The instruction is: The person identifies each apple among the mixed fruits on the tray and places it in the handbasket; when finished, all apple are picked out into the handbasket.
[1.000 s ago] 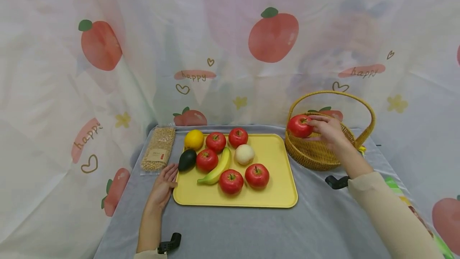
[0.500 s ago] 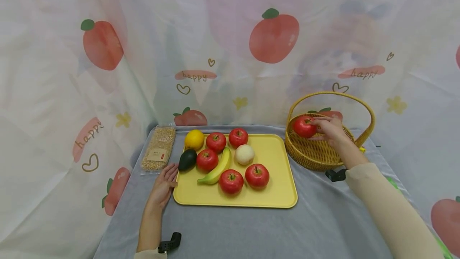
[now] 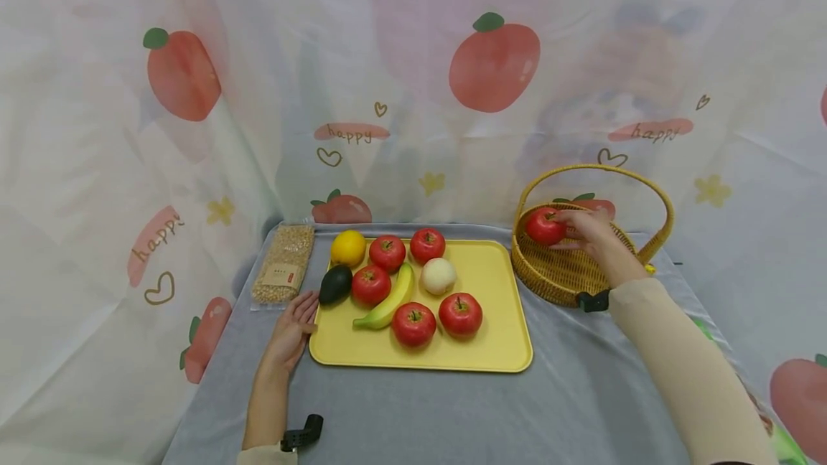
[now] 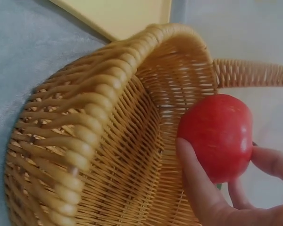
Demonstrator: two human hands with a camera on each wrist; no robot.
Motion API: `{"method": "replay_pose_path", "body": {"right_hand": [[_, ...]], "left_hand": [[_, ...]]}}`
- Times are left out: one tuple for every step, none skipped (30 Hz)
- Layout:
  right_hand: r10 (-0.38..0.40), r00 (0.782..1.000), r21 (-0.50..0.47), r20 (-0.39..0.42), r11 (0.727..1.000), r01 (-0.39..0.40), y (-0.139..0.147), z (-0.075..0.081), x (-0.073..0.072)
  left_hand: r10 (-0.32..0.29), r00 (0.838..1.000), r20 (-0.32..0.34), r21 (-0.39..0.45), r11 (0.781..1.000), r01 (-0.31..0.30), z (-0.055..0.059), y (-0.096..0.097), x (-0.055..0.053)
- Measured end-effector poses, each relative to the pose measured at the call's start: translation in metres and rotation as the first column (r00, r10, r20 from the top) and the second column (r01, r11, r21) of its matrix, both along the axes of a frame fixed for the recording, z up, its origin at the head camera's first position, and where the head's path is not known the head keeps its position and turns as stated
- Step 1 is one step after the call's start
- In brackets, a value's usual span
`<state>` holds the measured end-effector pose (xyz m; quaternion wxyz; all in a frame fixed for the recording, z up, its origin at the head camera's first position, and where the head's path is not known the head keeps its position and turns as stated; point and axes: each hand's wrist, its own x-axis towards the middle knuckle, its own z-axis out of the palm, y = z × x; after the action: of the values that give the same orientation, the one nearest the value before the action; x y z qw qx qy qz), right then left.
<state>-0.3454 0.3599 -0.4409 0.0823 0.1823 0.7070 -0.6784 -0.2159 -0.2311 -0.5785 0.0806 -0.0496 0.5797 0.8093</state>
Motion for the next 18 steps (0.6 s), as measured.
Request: {"method": "replay_pose_path", "body": {"right_hand": [[-0.005,1.0,-0.007,0.011,1.0,0.005,0.0,0.0,-0.001],[-0.004,1.0,-0.01,0.025,1.0,0.005,0.001,0.0,-0.003],[-0.008,0.999,-0.016,0.038,1.0,0.009,0.001,0.0,-0.004],[-0.006,0.999,-0.026,0.054,1.0,0.008,0.002,0.0,-0.005],[-0.005,0.998,-0.035,0.07,0.999,0.007,0.003,0.0,-0.006],[-0.002,0.996,-0.048,0.084,0.999,0.006,0.004,0.0,-0.007],[-0.001,0.995,-0.057,0.095,0.998,0.007,0.005,0.001,-0.008],[0.003,0.994,-0.067,0.106,0.998,0.004,0.005,0.001,-0.009],[0.004,0.993,-0.074,0.116,0.997,0.005,0.006,0.001,-0.01],[0.009,0.992,-0.083,0.126,0.997,0.001,0.007,0.0,-0.012],[0.012,0.991,-0.087,0.13,0.996,-0.001,0.008,0.0,-0.012],[0.007,0.991,-0.094,0.135,0.996,0.005,0.008,0.0,-0.013],[0.001,0.99,-0.098,0.138,0.995,0.013,0.008,-0.001,-0.014],[-0.005,0.99,-0.109,0.142,0.994,0.02,0.009,-0.002,-0.015],[-0.01,0.99,-0.114,0.143,0.993,0.026,0.01,-0.004,-0.016],[-0.02,0.989,-0.122,0.146,0.992,0.038,0.011,-0.005,-0.017],[-0.031,0.988,-0.128,0.148,0.991,0.05,0.012,-0.007,-0.017],[-0.047,0.987,-0.135,0.154,0.989,0.068,0.014,-0.01,-0.019]], "left_hand": [[0.0,1.0,-0.001,-0.001,1.0,0.0,0.0,0.0,0.0],[0.002,1.0,0.001,0.001,1.0,-0.002,0.0,0.0,0.0],[0.003,1.0,0.003,0.0,1.0,-0.003,0.0,-0.001,0.0],[0.003,1.0,0.003,-0.001,1.0,-0.003,0.001,-0.001,0.0],[0.003,1.0,0.002,0.0,1.0,-0.003,0.001,-0.001,0.0],[0.004,1.0,0.003,0.001,1.0,-0.004,0.001,-0.001,0.0],[0.004,1.0,0.004,0.001,1.0,-0.004,0.002,-0.001,0.0],[0.005,1.0,0.004,0.001,1.0,-0.005,0.002,-0.001,0.0],[0.004,1.0,0.003,-0.001,1.0,-0.004,0.002,-0.001,0.0],[0.002,1.0,0.002,-0.003,1.0,-0.002,0.002,-0.001,0.0],[0.002,1.0,0.002,-0.003,1.0,-0.002,0.003,-0.001,0.0],[0.001,1.0,0.002,-0.005,1.0,-0.001,0.003,0.0,0.0],[0.002,1.0,0.002,-0.008,1.0,-0.002,0.003,0.0,0.0],[0.002,1.0,0.0,-0.011,1.0,-0.002,0.002,0.0,0.0],[0.004,1.0,0.001,-0.012,1.0,-0.004,0.002,0.0,0.001],[0.006,1.0,0.0,-0.016,1.0,-0.006,0.002,0.0,0.0],[0.009,1.0,0.0,-0.016,1.0,-0.009,0.002,0.001,0.0],[0.008,1.0,-0.004,-0.021,1.0,-0.008,0.002,0.001,0.0]]}}
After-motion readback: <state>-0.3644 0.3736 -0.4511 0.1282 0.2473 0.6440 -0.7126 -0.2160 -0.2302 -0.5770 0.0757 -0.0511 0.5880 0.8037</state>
